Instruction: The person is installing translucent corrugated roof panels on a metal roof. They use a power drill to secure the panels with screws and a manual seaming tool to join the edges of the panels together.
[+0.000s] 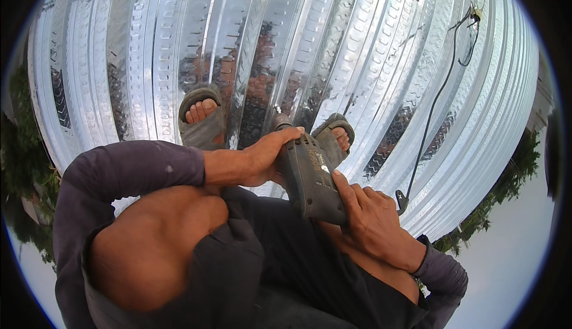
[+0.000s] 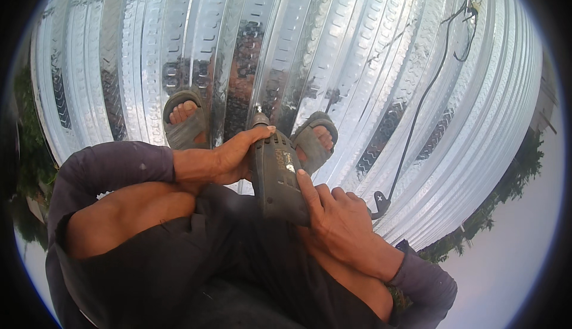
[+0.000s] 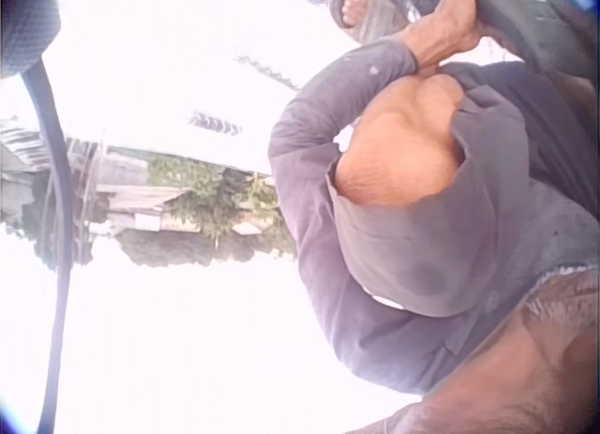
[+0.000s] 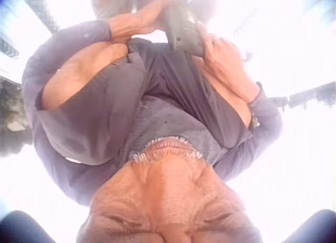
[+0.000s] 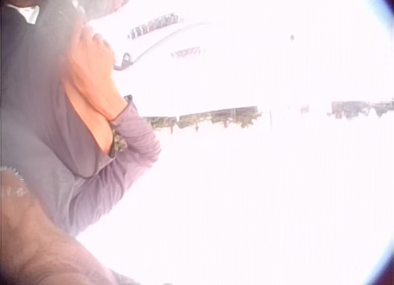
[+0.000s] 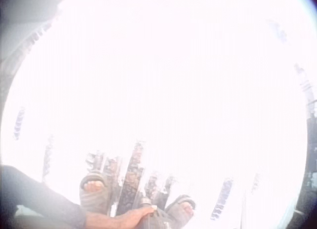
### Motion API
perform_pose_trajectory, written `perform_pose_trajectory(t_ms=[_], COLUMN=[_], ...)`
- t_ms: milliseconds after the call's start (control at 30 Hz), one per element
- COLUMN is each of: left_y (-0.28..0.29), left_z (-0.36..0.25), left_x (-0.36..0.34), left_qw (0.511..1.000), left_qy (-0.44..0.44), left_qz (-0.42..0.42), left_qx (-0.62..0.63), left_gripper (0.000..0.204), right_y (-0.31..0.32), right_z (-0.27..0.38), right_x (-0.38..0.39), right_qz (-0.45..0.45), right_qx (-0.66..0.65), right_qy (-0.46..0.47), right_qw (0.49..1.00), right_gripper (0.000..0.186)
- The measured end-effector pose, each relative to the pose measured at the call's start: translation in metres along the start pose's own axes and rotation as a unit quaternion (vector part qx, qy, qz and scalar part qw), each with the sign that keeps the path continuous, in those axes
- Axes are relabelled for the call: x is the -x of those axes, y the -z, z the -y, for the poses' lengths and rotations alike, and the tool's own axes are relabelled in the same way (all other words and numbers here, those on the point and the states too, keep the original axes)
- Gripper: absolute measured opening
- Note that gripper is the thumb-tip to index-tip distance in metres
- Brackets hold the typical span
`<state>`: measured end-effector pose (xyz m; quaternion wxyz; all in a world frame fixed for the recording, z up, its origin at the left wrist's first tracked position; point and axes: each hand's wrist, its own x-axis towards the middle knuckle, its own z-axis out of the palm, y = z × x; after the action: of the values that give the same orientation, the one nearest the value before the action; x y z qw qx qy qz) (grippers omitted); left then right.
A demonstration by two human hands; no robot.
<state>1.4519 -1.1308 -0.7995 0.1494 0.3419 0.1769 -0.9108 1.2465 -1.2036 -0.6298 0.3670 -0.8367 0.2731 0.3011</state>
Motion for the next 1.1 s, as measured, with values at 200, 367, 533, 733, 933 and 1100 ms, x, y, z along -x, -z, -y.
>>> perform_pose_trajectory(t_ms=[200, 367, 533, 733, 933, 1100], left_y=[0.003, 0.005, -0.004, -0.008, -0.007, -0.009], left_z=[0.009, 0.007, 0.004, 0.002, 0.002, 0.002], left_x=[-0.009, -0.008, 0.001, 0.007, 0.01, 0.008], left_qw=[0.998, 0.999, 1.0, 1.0, 1.0, 0.999], left_qy=[-0.019, -0.032, -0.019, -0.004, -0.015, 0.001], left_qz=[-0.038, -0.019, -0.023, -0.006, 0.018, 0.04], left_qx=[0.041, 0.026, 0.009, 0.016, 0.015, 0.008], left_gripper=[0.057, 0.061, 0.063, 0.063, 0.066, 0.065], right_y=[0.007, 0.016, 0.019, 0.019, 0.017, 0.016], right_z=[0.003, 0.002, 0.002, -0.002, -0.007, -0.011], right_x=[-0.005, -0.006, 0.0, 0.004, 0.009, 0.017], right_qz=[0.048, 0.055, 0.062, 0.045, -0.01, -0.018], right_qx=[0.071, 0.042, 0.023, 0.024, 0.018, 0.016], right_qy=[0.016, 0.009, 0.002, 0.023, 0.052, 0.049], right_qw=[0.996, 0.998, 0.998, 0.998, 0.998, 0.998], right_gripper=[0.094, 0.094, 0.095, 0.088, 0.079, 0.08])
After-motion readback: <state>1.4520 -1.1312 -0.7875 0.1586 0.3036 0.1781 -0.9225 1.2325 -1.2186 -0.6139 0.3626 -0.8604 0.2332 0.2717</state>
